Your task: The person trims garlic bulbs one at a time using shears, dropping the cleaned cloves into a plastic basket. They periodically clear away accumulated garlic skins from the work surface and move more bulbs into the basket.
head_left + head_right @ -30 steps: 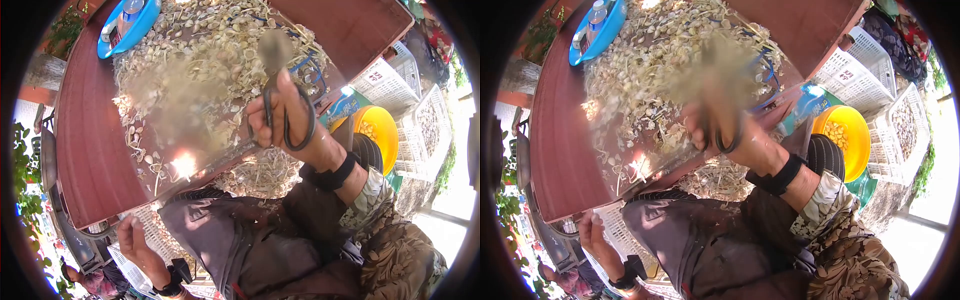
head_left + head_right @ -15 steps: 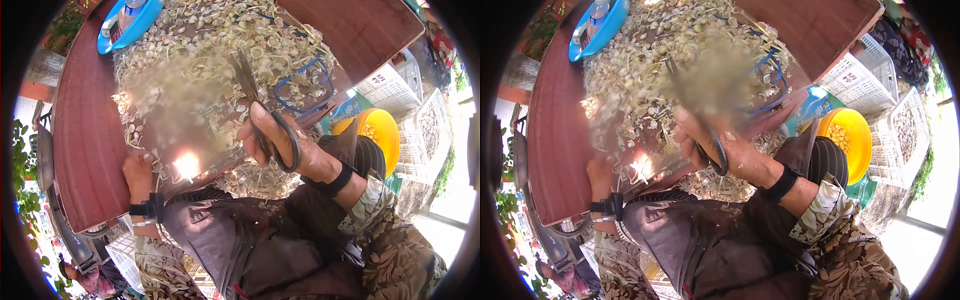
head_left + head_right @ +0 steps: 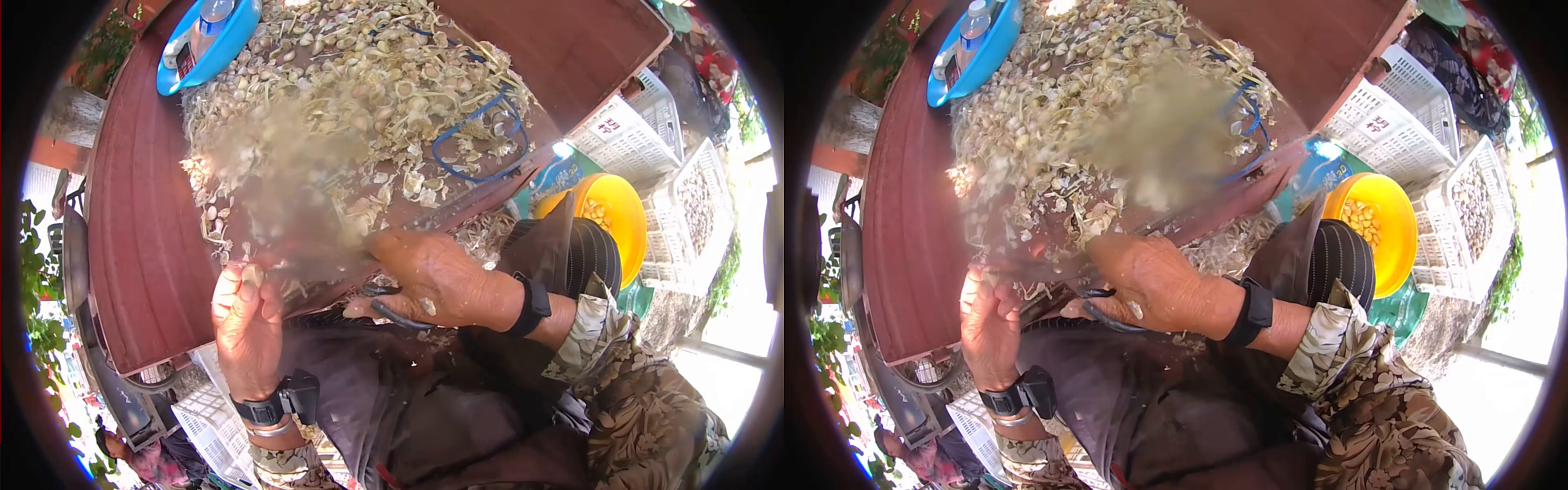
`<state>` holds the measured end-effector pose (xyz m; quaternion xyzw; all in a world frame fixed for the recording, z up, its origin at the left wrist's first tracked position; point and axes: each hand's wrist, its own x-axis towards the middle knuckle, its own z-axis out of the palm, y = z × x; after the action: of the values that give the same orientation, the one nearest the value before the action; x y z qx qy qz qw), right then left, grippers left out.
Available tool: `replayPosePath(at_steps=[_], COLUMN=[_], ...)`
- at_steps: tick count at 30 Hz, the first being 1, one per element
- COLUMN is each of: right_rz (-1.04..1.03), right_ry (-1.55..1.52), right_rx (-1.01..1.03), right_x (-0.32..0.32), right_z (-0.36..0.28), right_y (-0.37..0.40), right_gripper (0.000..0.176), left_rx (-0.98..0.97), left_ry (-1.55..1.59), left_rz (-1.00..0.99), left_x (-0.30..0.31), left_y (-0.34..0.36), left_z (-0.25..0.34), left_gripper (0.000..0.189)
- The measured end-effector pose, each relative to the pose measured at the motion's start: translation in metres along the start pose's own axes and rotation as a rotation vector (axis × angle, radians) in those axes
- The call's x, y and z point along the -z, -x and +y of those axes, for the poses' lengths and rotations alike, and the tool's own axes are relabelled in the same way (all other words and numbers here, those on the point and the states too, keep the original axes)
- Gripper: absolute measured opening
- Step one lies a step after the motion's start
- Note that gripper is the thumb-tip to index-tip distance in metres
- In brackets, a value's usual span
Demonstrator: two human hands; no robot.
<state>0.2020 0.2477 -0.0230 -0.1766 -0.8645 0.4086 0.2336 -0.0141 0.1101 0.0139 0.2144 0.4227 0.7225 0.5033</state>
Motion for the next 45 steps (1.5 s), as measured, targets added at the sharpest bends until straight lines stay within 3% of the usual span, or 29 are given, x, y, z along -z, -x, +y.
replayPosePath(at_steps=[5,8,11,14,17,22,25,27,29,30,33,34,38,40,42,45], right_rz=[0.036,-0.054,-0.102,-0.165,-0.072,-0.073,0.007,0.064,0.077,0.081,0.070,0.055,0.082,0.037,0.019,0.084], right_ry=[0.045,-0.022,0.002,-0.008,-0.131,-0.760,-0.732,-0.710,-0.700,-0.702,-0.719,-0.727,-0.829,-0.743,-0.678,-0.674], right_rx=[0.059,0.016,0.034,-0.019,0.089,-0.254,-0.361,-0.397,-0.437,-0.452,-0.427,-0.402,-0.344,-0.337,-0.309,-0.252], right_x=[-0.001,0.003,0.009,0.015,-0.003,0.014,0.025,0.034,0.039,0.040,0.034,0.030,0.018,0.022,0.027,0.028], right_z=[-0.003,-0.001,0.003,0.000,0.015,0.004,0.004,0.005,0.000,-0.002,0.000,0.003,0.010,0.013,0.015,0.018], right_y=[0.006,0.007,0.010,0.008,0.009,0.004,-0.003,-0.004,-0.006,-0.007,-0.007,-0.008,-0.008,-0.006,-0.006,-0.006], right_gripper=[0.045,0.042,0.052,0.044,0.039,0.049,0.050,0.050,0.050,0.050,0.048,0.047,0.043,0.040,0.035,0.029], left_rx=[0.023,0.053,0.072,0.069,0.073,0.123,-0.035,-0.130,-0.198,-0.370,-0.395,-0.222,-0.263,-0.233,-0.366,-0.181], left_ry=[-0.006,0.049,0.042,0.018,0.064,0.204,0.016,-0.465,-1.202,-2.082,-1.483,-1.360,-1.396,-1.733,-2.116,-2.415], left_rz=[0.022,0.049,0.073,0.028,-0.009,0.042,0.137,0.229,0.644,0.574,0.602,0.566,0.397,0.361,0.293,0.301], left_x=[-0.025,-0.028,-0.026,-0.022,-0.028,-0.024,-0.018,0.013,0.042,0.042,0.036,0.017,0.032,0.059,0.117,0.186], left_y=[0.012,0.012,0.011,0.006,0.003,0.014,0.055,0.093,0.126,0.133,0.119,0.100,-0.020,-0.082,-0.131,-0.178], left_z=[-0.003,-0.006,-0.009,-0.012,-0.013,-0.010,0.010,0.035,0.041,0.049,0.049,0.052,0.044,0.045,0.043,0.045], left_gripper=[0.027,0.026,0.026,0.026,0.026,0.028,0.027,0.025,0.023,0.024,0.022,0.021,0.019,0.019,0.019,0.020])
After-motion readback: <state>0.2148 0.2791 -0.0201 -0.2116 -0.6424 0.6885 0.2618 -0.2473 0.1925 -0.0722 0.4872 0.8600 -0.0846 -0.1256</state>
